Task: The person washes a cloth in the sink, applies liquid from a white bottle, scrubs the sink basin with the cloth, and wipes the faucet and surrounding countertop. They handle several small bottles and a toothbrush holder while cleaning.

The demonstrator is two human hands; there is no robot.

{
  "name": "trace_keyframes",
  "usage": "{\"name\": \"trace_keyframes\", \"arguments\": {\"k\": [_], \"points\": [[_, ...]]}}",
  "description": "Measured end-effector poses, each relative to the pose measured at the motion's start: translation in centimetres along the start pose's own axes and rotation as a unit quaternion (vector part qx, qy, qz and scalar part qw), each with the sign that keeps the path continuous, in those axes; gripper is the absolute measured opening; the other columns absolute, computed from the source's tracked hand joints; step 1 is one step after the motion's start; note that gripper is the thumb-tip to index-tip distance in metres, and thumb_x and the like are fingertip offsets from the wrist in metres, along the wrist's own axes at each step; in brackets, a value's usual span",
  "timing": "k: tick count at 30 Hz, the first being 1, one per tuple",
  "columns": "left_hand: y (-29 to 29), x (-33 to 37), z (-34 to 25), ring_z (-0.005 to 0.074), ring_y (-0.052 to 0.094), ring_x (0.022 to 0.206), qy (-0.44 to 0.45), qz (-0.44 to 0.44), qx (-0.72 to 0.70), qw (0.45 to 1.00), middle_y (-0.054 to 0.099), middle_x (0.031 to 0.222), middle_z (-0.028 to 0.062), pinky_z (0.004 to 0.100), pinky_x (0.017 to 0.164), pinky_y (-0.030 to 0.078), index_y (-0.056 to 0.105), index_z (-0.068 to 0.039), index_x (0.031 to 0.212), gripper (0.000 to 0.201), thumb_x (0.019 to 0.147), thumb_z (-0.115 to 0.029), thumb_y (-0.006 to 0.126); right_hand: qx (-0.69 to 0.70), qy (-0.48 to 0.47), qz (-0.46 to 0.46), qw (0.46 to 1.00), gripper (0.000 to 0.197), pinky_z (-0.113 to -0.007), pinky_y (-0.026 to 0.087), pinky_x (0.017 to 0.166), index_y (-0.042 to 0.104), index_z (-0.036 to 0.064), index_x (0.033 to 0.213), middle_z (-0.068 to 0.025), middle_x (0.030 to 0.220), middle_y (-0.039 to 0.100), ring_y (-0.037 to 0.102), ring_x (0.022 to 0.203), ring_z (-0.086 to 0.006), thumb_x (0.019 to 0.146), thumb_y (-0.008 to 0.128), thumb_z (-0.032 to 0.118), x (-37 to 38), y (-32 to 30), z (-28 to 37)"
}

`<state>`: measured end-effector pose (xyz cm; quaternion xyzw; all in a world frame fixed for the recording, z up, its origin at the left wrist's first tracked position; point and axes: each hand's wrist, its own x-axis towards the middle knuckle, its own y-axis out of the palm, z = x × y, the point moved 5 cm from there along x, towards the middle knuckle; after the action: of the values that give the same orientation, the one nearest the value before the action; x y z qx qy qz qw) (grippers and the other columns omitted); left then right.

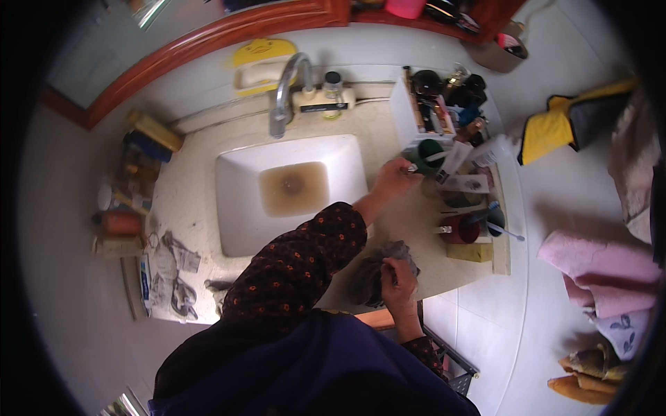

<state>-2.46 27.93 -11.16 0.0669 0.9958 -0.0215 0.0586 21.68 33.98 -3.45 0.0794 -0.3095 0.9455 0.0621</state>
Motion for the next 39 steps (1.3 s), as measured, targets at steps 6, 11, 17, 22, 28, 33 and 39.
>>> {"name": "trace_keyframes", "arguments": {"k": [6, 11, 17, 22, 28, 33, 39], "points": [[-8.5, -7.3, -5.5, 0.0128, 0.063, 0.077, 0.094, 0.002, 0.121, 0.988, 0.063, 0.101, 0.0099, 0.0291, 0.064, 0.053, 0.062, -0.003, 0.108, 0.031, 0.083, -0.015, 0.076, -0.018, 0.015, 0.027, 0.999, 0.013, -0.03, 0.049, 0.057, 0.066, 0.005, 0.1, -0.0105, 0.085, 0.064, 0.063, 0.065, -0.021, 0.087, 0.065, 0.004, 0.9, -0.1, -0.3], [-22.5, -19.2, -6.8, 0.0113, 0.06, 0.076, 0.056, 0.07, 0.126, 0.988, 0.064, 0.098, 0.005, 0.0272, 0.065, 0.051, 0.064, -0.004, 0.105, 0.02, 0.089, -0.014, 0.07, -0.029, 0.013, 0.054, 0.998, 0.018, -0.029, 0.051, 0.068, 0.065, 0.0039, 0.107, -0.0093, 0.091, 0.067, 0.065, 0.077, -0.0167, 0.089, 0.064, 0.007, 2.9, 0.0, 0.3], [-41.2, -36.5, -2.9, 0.019, 0.065, 0.09, -0.098, -0.275, 0.283, 0.914, 0.065, 0.104, 0.008, 0.0298, 0.072, 0.054, 0.065, -0.004, 0.109, 0.025, 0.085, -0.007, 0.072, -0.093, -0.034, 0.253, 0.962, 0.027, -0.039, 0.052, 0.082, 0.063, 0.0014, 0.111, -0.0188, 0.103, 0.066, 0.066, 0.093, -0.0331, 0.088, 0.065, 0.015, 8.9, 7.8, 1.6], [-47.5, -44.3, -4.7, 0.0283, 0.062, 0.098, -0.097, -0.426, 0.405, 0.803, 0.061, 0.114, 0.0131, 0.036, 0.079, 0.052, 0.063, -0.007, 0.114, 0.031, 0.084, -0.013, 0.07, -0.27, -0.105, 0.351, 0.891, 0.054, -0.046, 0.046, 0.097, 0.053, 0.0022, 0.129, -0.0246, 0.122, 0.06, 0.057, 0.113, -0.0404, 0.082, 0.07, 0.022, 16.1, 17.4, -6.6], [-47.9, -45.7, -1.2, 0.039, 0.056, 0.11, -0.071, -0.383, 0.541, 0.746, 0.057, 0.125, 0.0193, 0.0472, 0.093, 0.045, 0.057, -0.006, 0.125, 0.044, 0.083, -0.016, 0.069, -0.315, -0.042, 0.299, 0.9, 0.05, -0.048, 0.046, 0.097, 0.052, -0.0032, 0.125, -0.0261, 0.123, 0.056, 0.057, 0.112, -0.0426, 0.082, 0.065, 0.019, 17.7, 32.0, -6.9], [-48.0, -43.2, 1.0, 0.04, 0.052, 0.115, -0.077, -0.357, 0.62, 0.694, 0.054, 0.13, 0.018, 0.0514, 0.099, 0.035, 0.055, -0.009, 0.129, 0.051, 0.083, -0.028, 0.068, -0.048, -0.207, 0.431, 0.877, 0.026, -0.039, 0.052, 0.071, 0.065, -0.0048, 0.088, -0.0203, 0.088, 0.066, 0.064, 0.074, -0.0367, 0.076, 0.066, 0.018, 14.5, 45.4, 1.8], [-48.4, -44.0, 2.8, 0.0405, 0.051, 0.117, -0.088, -0.351, 0.636, 0.682, 0.053, 0.133, 0.0187, 0.0511, 0.101, 0.034, 0.052, -0.008, 0.131, 0.054, 0.083, -0.026, 0.067, 0.135, 0.081, 0.403, 0.902, 0.031, -0.031, 0.045, 0.093, 0.071, -0.0023, 0.102, -0.0106, 0.09, 0.071, 0.064, 0.098, -0.0189, 0.084, 0.069, 0.023, 26.8, 32.9, -1.6]]}}
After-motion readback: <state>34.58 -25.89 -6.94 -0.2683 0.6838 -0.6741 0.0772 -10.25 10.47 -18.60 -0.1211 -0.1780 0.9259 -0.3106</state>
